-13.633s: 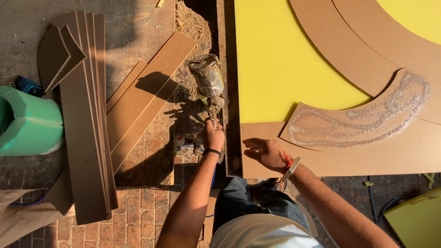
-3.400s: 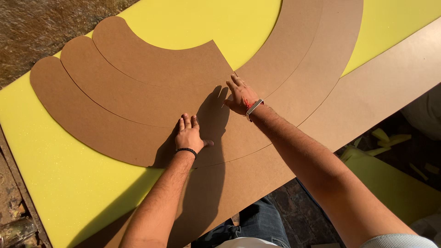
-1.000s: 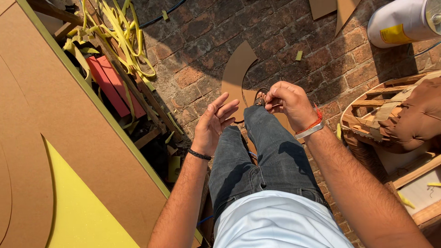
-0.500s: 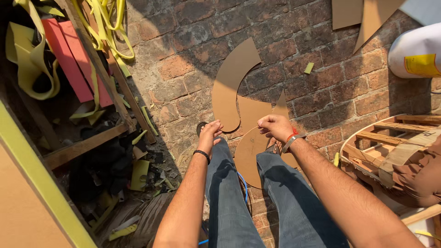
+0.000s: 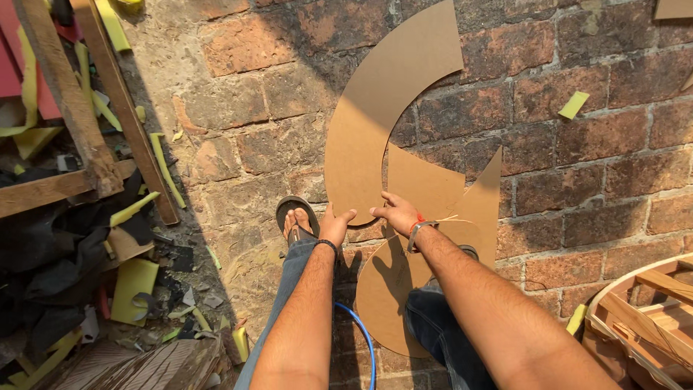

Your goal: The person uses a spray gun to apply adhesive to curved cardboard pieces, then places them onto a yellow foam board. The person refills the spray gun from a bucket and repeats the process on multiple pieces.

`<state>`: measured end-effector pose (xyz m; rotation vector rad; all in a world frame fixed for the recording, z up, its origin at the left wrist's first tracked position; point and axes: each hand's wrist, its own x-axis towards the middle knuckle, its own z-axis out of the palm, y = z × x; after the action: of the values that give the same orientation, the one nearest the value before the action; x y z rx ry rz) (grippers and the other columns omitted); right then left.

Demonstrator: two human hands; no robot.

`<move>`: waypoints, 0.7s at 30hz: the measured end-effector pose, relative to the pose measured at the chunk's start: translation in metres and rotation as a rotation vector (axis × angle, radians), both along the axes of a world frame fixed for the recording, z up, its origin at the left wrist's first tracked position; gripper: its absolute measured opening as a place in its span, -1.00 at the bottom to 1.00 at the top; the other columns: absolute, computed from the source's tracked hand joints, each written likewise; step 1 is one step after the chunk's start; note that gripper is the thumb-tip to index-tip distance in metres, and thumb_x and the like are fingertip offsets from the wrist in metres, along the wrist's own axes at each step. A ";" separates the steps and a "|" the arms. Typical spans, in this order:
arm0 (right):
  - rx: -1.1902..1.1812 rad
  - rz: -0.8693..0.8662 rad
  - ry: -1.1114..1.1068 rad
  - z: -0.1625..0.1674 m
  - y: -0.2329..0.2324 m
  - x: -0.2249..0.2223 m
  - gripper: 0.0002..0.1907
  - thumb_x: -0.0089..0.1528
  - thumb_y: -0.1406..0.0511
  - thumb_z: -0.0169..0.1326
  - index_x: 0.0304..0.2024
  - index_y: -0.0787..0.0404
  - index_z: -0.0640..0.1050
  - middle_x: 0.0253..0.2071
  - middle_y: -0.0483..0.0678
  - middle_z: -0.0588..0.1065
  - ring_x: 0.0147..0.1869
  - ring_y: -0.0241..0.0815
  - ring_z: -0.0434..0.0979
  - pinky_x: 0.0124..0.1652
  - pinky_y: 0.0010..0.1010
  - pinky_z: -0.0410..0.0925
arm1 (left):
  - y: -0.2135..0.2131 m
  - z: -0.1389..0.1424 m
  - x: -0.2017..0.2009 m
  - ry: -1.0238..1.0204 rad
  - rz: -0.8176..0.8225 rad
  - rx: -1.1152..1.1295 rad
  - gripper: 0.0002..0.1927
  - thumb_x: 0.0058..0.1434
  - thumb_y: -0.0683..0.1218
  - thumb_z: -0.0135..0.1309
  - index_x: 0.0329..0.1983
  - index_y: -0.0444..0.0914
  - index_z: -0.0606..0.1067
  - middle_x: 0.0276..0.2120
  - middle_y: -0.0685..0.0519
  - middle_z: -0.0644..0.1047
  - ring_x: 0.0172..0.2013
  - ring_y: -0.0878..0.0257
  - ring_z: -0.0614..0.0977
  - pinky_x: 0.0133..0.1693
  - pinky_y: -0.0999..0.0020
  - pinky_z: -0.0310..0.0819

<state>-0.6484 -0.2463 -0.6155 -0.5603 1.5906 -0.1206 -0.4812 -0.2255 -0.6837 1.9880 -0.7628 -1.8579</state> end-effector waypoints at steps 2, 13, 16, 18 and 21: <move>-0.003 0.025 -0.009 -0.017 -0.006 0.007 0.03 0.09 0.06 0.30 0.49 0.21 0.13 0.47 0.17 0.22 0.55 0.01 0.19 0.42 -0.27 0.11 | 0.003 -0.014 -0.008 0.013 0.098 -0.038 -0.17 0.04 -0.12 0.23 0.36 -0.43 0.20 0.10 -0.16 0.54 0.12 0.04 0.58 0.15 0.24 0.40; 0.060 -0.112 0.044 0.012 -0.020 -0.009 -0.10 0.11 0.07 0.23 0.45 0.15 0.24 0.33 0.12 0.39 0.41 -0.04 0.40 0.33 -0.22 0.26 | -0.008 0.021 -0.014 -0.104 0.170 0.263 -0.43 0.26 0.20 0.20 -0.01 -0.40 0.63 -0.20 -0.11 0.62 -0.28 0.16 0.58 -0.29 0.21 0.42; -0.062 -0.304 0.012 0.041 -0.024 -0.026 -0.16 0.17 0.10 0.26 0.39 0.28 0.26 0.11 0.17 0.50 0.25 -0.03 0.49 0.26 -0.21 0.32 | -0.019 0.067 -0.026 -0.025 0.237 -0.018 -0.52 0.22 0.16 0.24 -0.15 -0.39 0.65 -0.30 -0.03 0.68 -0.34 0.26 0.63 -0.27 0.31 0.52; -0.152 -0.347 -0.040 0.069 -0.029 -0.034 -0.27 0.17 0.12 0.25 0.31 0.31 0.38 0.08 0.00 0.53 0.22 -0.16 0.50 0.21 -0.30 0.31 | -0.023 0.104 -0.038 -0.122 0.176 -0.096 -0.54 0.17 0.14 0.25 -0.19 -0.39 0.66 -0.36 -0.02 0.70 -0.38 0.27 0.66 -0.30 0.32 0.54; -0.153 -0.433 -0.125 0.123 -0.040 -0.050 -0.37 0.28 0.14 0.21 0.34 0.31 0.51 -0.03 0.01 0.49 -0.04 -0.02 0.28 -0.04 -0.10 0.12 | -0.024 0.185 -0.044 -0.219 0.116 -0.095 -0.55 0.18 0.13 0.25 -0.23 -0.39 0.67 -0.45 -0.07 0.68 -0.44 0.23 0.64 -0.33 0.27 0.52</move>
<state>-0.6981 -0.2859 -0.4929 -0.3099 1.5669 -0.5949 -0.5256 -0.2499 -0.4984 2.1489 -0.7612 -1.5287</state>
